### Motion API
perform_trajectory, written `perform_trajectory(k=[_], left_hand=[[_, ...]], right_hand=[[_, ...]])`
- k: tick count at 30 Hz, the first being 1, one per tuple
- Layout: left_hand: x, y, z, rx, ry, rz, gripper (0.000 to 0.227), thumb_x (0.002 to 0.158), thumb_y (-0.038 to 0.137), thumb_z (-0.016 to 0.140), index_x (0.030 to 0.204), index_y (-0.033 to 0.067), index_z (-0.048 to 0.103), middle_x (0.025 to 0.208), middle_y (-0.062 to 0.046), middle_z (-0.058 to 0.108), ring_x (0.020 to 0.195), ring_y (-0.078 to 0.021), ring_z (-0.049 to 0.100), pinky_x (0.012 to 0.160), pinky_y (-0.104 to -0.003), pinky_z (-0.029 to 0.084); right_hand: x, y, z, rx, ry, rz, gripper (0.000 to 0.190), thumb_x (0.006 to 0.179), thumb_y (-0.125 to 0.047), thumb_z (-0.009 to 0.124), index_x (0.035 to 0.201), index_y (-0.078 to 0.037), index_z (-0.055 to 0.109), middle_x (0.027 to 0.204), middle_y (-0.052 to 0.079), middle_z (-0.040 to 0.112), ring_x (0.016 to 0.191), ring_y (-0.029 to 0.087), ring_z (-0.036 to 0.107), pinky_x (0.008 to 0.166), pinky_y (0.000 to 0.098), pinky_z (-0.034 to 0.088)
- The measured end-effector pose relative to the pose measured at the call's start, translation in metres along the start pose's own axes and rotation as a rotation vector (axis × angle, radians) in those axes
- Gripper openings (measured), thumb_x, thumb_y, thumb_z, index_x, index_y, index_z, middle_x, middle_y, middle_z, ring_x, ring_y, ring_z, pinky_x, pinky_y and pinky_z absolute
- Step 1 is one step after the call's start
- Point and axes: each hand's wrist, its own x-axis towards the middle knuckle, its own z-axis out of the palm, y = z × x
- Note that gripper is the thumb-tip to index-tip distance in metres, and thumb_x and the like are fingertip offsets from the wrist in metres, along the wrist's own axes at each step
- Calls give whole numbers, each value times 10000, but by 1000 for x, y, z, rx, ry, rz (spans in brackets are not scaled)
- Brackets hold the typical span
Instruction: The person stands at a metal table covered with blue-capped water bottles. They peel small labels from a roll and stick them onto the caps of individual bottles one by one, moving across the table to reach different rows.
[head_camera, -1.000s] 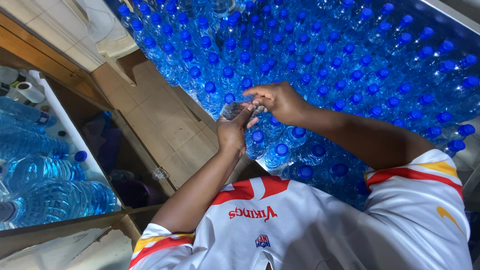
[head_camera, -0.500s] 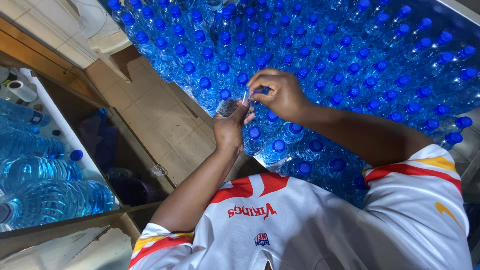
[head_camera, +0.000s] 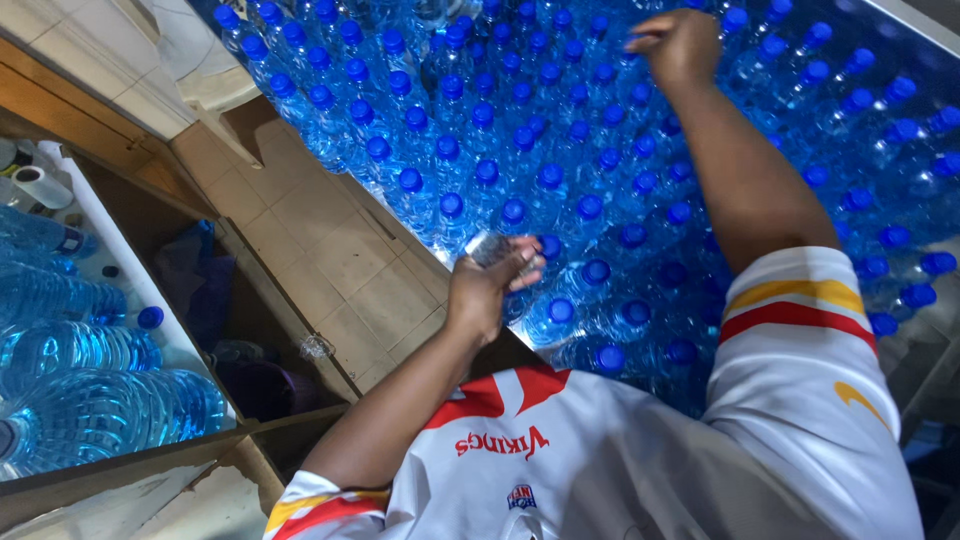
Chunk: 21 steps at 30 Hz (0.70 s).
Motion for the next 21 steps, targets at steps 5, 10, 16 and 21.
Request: perform_trajectory(k=[5,10,16,21], left_hand=[[-4,-13,-5,-23,-75,-14,263,938,91,845,1165,-40,820,1133,-204,846,1002,-317,843,859,-394,738],[-7,-16,-8,-26,-72,-49,295,907,140,875,1155,-13,831,1120,-176,845,1009,-301,841,863,-388,723],[-9,-18,-8,-63,-57,-44,341,882,164,895,1171,-6,832,1130,-170,848,1008,-317,841,864,-413,725],[-13,-18,-5,-81,-55,-49,279,899,131,888,1145,15,826,1103,-147,847,990,-300,842,853,-425,718]], right_hand=[[2,71,23,-426,39,-9,177,934,-190,947,1091,-270,952,1040,-33,851,1081,294,570,806,442,553],[9,88,51,-335,6,-98,158,952,-75,884,1085,-157,905,1105,54,851,1081,310,673,1094,468,433],[7,77,63,-379,125,-69,408,808,2,1010,1026,-72,674,1115,115,670,1001,324,609,752,467,500],[0,70,56,-430,120,-373,472,966,75,662,1403,-52,788,975,187,718,823,372,689,634,499,491]])
